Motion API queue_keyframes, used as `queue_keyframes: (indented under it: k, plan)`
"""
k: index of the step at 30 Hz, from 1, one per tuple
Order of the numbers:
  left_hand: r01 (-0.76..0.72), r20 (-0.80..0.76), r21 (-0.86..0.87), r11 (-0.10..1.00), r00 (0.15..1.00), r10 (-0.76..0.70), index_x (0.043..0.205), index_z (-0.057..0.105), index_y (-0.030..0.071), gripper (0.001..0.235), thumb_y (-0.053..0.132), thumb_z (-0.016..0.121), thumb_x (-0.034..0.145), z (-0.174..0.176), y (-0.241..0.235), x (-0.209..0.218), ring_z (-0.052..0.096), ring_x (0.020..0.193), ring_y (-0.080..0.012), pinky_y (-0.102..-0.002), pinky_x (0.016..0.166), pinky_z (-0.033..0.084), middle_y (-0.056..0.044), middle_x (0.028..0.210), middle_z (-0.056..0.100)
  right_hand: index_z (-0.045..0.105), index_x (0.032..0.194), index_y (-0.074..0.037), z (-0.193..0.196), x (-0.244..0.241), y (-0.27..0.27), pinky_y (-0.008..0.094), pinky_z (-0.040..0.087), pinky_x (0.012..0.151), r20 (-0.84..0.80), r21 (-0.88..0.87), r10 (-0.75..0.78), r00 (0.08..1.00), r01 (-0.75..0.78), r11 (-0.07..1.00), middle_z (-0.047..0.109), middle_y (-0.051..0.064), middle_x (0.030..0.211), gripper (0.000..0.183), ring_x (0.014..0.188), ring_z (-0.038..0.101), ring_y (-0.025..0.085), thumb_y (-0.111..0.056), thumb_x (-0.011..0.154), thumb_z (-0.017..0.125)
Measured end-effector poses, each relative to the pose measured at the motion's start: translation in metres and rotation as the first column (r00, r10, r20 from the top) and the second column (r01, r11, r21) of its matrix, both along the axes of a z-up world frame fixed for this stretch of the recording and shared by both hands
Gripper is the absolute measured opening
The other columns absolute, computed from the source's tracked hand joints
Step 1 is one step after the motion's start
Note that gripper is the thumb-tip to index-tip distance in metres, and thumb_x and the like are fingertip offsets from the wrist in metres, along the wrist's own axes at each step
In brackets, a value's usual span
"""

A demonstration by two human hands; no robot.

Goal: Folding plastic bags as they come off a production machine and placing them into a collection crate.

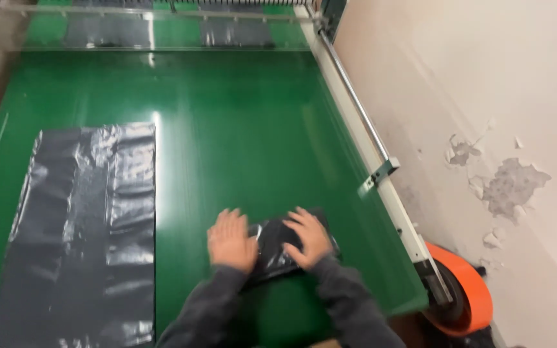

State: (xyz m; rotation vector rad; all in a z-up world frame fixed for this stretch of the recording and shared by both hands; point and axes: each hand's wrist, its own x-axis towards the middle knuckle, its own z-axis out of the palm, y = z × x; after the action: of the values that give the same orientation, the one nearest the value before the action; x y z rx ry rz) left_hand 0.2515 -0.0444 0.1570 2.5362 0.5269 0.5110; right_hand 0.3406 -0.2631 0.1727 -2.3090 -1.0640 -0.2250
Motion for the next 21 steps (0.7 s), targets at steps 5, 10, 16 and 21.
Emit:
queue_keyframes:
  k: [5,10,16,21]
  plan:
    - [0.204,-0.034,0.364,0.909,0.978,-0.206,0.153,0.036,0.011,0.084,0.047,0.062,0.081,-0.092,-0.044,0.022,0.014,0.151,-0.0356,-0.065,0.112,0.017,-0.013,0.162,0.025,0.045,0.150,0.005,-0.102,0.007,0.067,0.055,0.021,0.123,-0.095,0.026,0.079,0.992,-0.077,0.997,0.044,0.027,0.157,0.074,0.151,0.034,0.042,-0.038,0.094,0.067]
    - [0.357,-0.345,0.083,0.931,0.886,-0.309,0.156,0.028,0.001,0.112,0.070,0.065,0.076,-0.028,-0.009,-0.041,0.007,0.153,-0.0353,-0.064,0.117,0.011,-0.018,0.166,0.018,0.038,0.151,0.003,-0.082,0.026,0.002,0.054,0.018,0.124,-0.013,-0.261,-0.053,0.999,0.047,0.964,0.037,0.024,0.160,0.085,0.152,0.026,0.041,-0.046,0.088,0.067]
    - [0.579,-0.339,0.158,0.800,0.793,-0.507,0.154,0.033,0.002,0.107,0.064,0.071,0.075,-0.052,0.038,-0.068,0.013,0.151,-0.0364,-0.065,0.113,0.021,-0.019,0.165,0.023,0.035,0.149,0.007,-0.042,0.024,-0.009,0.055,0.015,0.121,0.071,-0.222,-0.002,0.997,0.018,0.975,0.032,0.030,0.158,0.097,0.149,0.022,0.046,-0.046,0.080,0.077]
    - [0.825,-0.589,0.117,0.552,0.505,-0.630,0.124,0.064,0.004,0.026,0.024,0.050,0.115,-0.075,0.019,-0.067,0.058,0.123,-0.0368,-0.052,0.090,0.049,-0.015,0.127,0.063,0.037,0.150,0.012,-0.045,-0.070,0.011,0.058,0.020,0.121,-0.137,-0.147,0.402,0.906,-0.419,0.896,0.035,0.033,0.157,0.095,0.150,0.028,0.049,-0.036,0.080,0.081]
